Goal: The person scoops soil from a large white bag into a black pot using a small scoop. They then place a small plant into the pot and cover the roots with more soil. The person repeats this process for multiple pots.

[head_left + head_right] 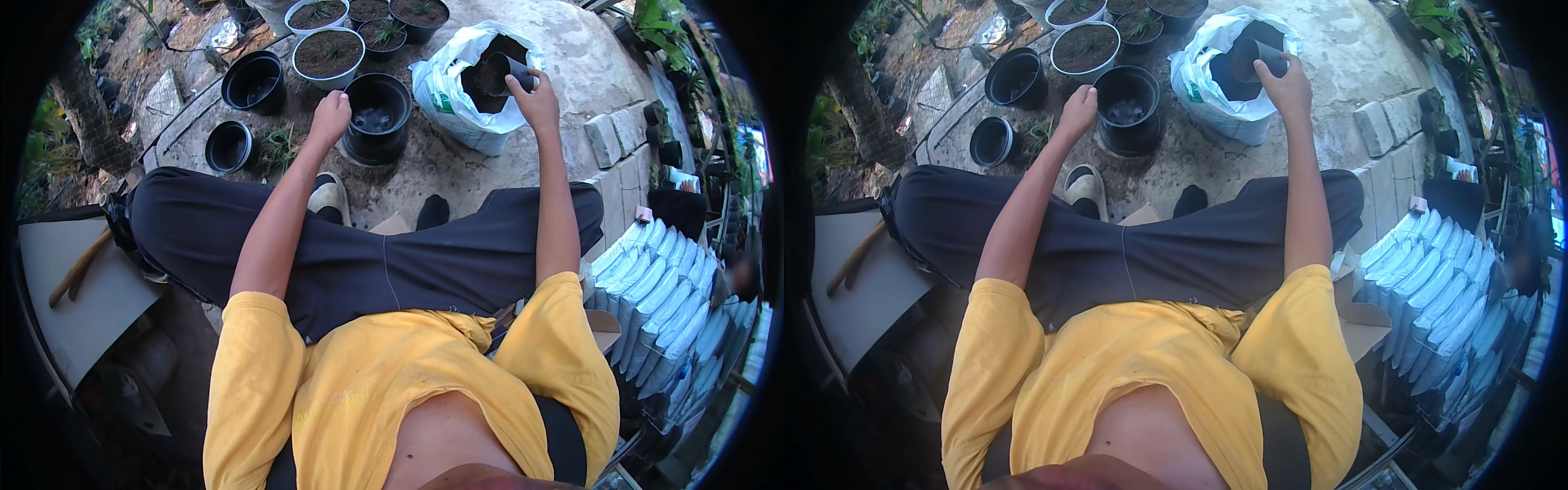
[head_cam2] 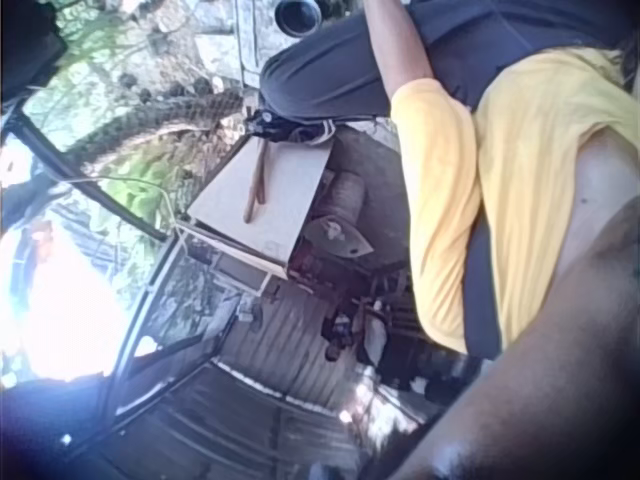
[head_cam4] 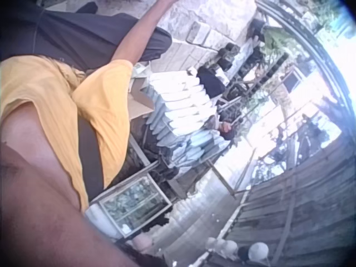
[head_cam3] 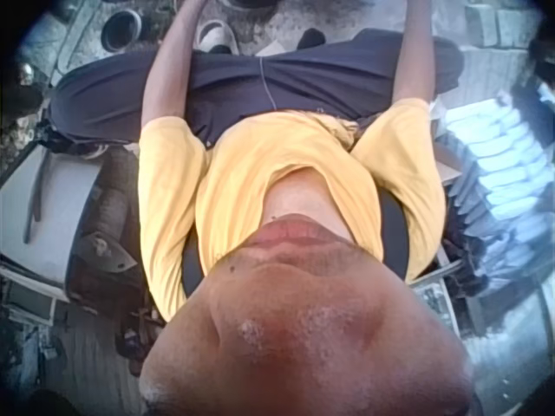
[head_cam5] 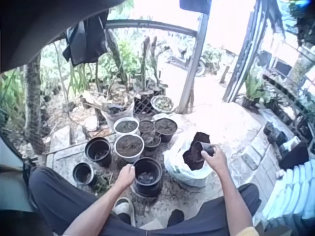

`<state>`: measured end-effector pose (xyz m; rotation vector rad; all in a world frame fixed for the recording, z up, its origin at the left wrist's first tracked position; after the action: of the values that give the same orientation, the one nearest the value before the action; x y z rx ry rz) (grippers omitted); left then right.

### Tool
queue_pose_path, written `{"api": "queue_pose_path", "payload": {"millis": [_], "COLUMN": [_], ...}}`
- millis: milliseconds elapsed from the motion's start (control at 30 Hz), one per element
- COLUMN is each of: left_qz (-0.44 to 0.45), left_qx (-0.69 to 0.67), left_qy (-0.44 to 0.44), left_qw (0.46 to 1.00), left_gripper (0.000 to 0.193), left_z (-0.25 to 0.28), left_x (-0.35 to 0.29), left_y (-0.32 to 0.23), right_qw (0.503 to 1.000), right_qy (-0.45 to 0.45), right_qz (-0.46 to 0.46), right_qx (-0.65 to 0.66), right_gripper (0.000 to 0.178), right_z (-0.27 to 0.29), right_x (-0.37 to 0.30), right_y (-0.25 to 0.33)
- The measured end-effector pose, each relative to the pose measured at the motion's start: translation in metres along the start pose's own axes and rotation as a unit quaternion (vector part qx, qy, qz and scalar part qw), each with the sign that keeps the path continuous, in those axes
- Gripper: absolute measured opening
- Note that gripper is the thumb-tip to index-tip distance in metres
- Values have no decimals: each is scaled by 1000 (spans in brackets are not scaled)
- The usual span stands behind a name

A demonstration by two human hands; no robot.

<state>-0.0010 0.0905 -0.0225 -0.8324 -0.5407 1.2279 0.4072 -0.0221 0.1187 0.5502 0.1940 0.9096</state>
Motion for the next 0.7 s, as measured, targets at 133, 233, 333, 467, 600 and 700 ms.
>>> {"api": "queue_pose_path", "payload": {"millis": [133, 233, 333, 467, 600, 700], "left_qz": [-43, -38, -33, -27, -3, 25], "left_qx": [-21, -24, -36, -40, -48, -74], "left_qy": [-56, -48, -46, -51, -28, -7], "left_qw": [997, 998, 998, 998, 998, 997], "left_gripper": [36, 36, 37, 38, 40, 40], "left_z": [7, 6, 6, 7, 2, -2], "left_x": [-4, -3, -6, -7, -7, -5], "left_y": [-11, -12, -12, -7, -6, 3], "right_qw": [999, 999, 993, 991, 962, 957], "right_qy": [-10, -7, 1, -27, 18, -12], "right_qz": [-25, -40, -60, 8, 132, 282], "right_qx": [20, 36, 102, 131, 237, 67], "right_gripper": [80, 81, 81, 81, 76, 72], "right_z": [-5, -6, -7, 7, -5, -30], "right_x": [-3, -4, -2, -18, -60, -98], "right_y": [-6, -11, -10, 32, 100, 141]}}
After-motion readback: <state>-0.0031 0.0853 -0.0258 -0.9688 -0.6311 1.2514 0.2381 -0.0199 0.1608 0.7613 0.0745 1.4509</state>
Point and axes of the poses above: each hand's wrist, its own x-axis towards the middle knuckle, its own z-axis out of the back of the hand, y = z × x, the point moved 8 cm from there along x, towards the middle knuckle, and after that the axes turned 3 degrees about -z, right-handed, at the moved point
